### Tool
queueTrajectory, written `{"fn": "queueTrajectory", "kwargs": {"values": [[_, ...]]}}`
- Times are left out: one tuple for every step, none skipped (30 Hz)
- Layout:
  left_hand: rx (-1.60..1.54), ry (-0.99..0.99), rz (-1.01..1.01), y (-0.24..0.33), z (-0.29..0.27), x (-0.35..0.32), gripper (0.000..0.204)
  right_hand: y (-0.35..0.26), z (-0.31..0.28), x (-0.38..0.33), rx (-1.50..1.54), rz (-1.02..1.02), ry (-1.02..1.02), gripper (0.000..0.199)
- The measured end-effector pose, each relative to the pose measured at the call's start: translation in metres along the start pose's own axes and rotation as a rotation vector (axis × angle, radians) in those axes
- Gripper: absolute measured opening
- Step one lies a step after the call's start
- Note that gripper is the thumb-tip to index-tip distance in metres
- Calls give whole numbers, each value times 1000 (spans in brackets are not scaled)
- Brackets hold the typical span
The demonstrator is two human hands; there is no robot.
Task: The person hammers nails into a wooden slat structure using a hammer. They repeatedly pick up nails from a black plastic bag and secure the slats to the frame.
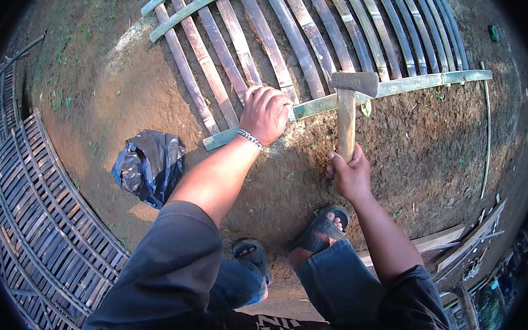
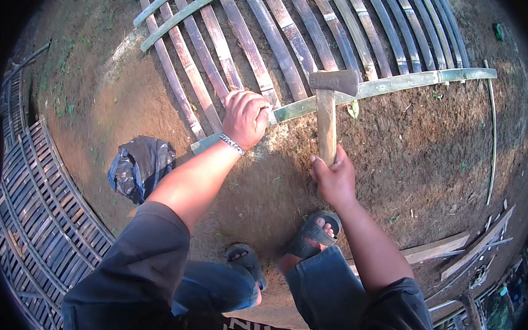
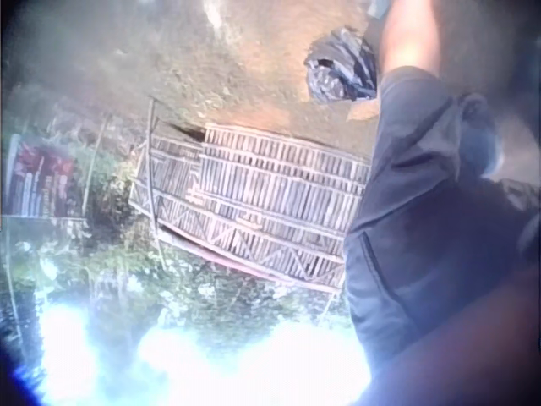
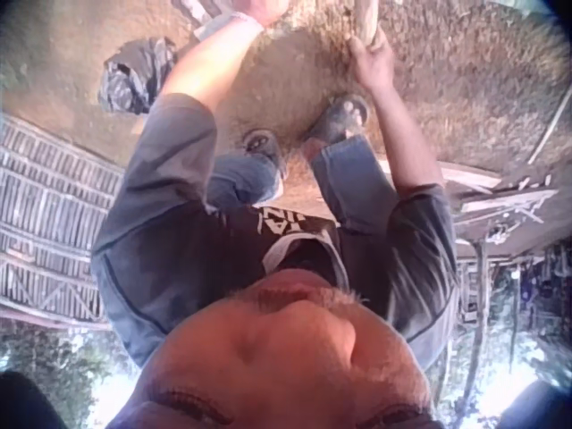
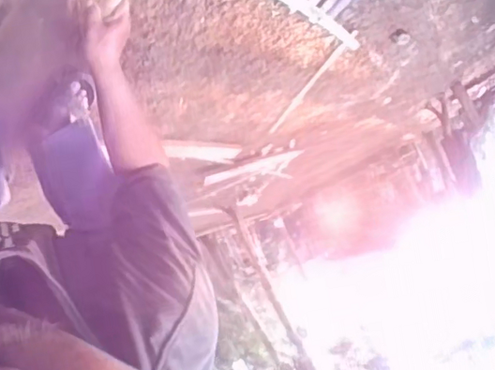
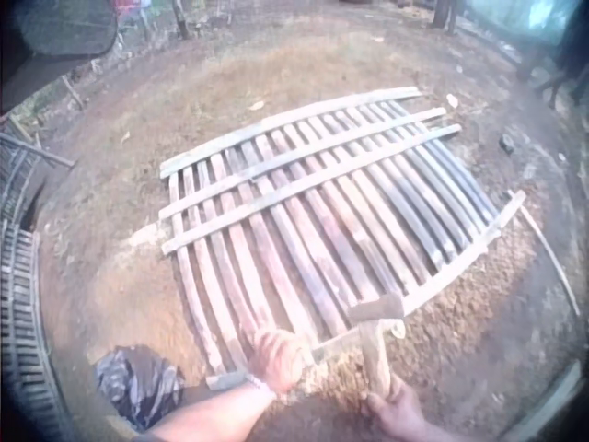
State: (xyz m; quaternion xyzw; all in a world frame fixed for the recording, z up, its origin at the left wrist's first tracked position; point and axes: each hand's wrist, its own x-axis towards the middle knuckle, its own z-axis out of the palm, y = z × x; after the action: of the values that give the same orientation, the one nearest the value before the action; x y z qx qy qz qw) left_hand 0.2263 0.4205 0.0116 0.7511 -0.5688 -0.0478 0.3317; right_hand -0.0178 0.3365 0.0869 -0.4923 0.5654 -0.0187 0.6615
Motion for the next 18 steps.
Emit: {"fn": "queueTrajectory", "kwargs": {"values": [[-13,-8,17,1,0,1,21,10,0,5,-5,-22,-2,41],[-25,-15,33,2,-1,1,20,14,-1,7,-31,-19,-12,41],[-23,-12,48,0,-1,1,20,9,-1,9,-57,-25,-18,40],[-40,-3,70,-1,-1,1,20,6,0,10,-85,-31,-25,39],[-56,6,92,-2,0,0,20,10,2,9,-69,-26,-26,39],[-75,19,120,-2,1,2,21,15,4,11,-55,-26,-22,38],[-83,20,119,0,1,1,19,19,5,14,-41,-27,-18,38],[-92,39,140,-1,2,6,19,22,7,17,-30,-56,-5,38],[-99,40,141,1,0,2,19,26,13,14,-20,-63,-2,37],[-107,41,143,3,-2,-1,18,30,19,11,-10,-69,0,37],[-107,28,141,3,-2,0,16,34,27,7,40,-34,40,37],[-99,21,155,3,-2,3,15,36,35,2,100,-56,62,36],[-90,9,162,3,-3,1,14,41,45,-9,159,-69,81,35],[-82,-3,169,3,-4,0,13,45,53,-18,219,-82,100,34],[-77,-11,165,4,-6,1,11,43,58,-26,253,-58,106,33],[-69,-9,164,5,-7,0,11,48,58,-32,238,-59,98,33],[-59,-8,163,5,-7,-1,11,54,58,-37,223,-61,89,32],[-51,-6,167,6,-6,-1,11,59,58,-41,210,-66,83,32]]}}
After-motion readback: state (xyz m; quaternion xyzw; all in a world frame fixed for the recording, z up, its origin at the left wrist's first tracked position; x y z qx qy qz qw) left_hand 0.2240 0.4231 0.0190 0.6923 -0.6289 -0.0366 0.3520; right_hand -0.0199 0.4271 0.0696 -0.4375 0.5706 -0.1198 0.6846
